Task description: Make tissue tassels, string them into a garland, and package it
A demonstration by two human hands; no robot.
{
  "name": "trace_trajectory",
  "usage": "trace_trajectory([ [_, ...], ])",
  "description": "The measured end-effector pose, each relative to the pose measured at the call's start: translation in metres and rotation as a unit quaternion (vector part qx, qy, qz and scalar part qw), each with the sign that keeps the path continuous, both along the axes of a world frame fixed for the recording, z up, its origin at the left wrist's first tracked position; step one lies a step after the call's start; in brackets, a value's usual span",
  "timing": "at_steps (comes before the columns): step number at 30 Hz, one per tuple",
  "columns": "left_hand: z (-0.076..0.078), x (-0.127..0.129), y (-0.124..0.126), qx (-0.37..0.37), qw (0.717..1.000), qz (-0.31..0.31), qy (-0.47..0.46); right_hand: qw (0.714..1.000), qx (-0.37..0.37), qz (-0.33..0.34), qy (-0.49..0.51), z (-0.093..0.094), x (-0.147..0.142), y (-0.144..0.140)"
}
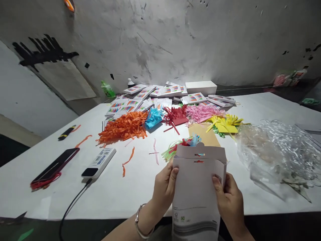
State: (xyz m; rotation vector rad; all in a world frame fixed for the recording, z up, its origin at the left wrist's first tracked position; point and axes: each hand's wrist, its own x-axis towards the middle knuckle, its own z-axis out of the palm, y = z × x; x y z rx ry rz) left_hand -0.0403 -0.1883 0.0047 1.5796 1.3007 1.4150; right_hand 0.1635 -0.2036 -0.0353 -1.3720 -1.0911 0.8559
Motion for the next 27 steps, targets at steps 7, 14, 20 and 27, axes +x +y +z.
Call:
trace_trajectory([
  [7,-0.008,0.003,-0.003,-0.034,0.988,0.028,-0.147,0.987,0.095,-0.089,0.094,-0.002,-0.008,-0.002],
  [14,-0.01,0.005,-0.004,-0.025,0.979,0.069,-0.188,0.982,0.072,-0.102,0.145,0.008,-0.005,0.001],
  [20,-0.008,-0.003,0.003,-0.063,0.965,0.081,-0.241,0.959,0.075,-0.028,0.27,0.026,-0.008,0.004],
  [27,-0.003,-0.006,0.005,-0.07,0.954,0.05,-0.287,0.94,0.069,0.011,0.335,0.034,-0.003,0.009],
])
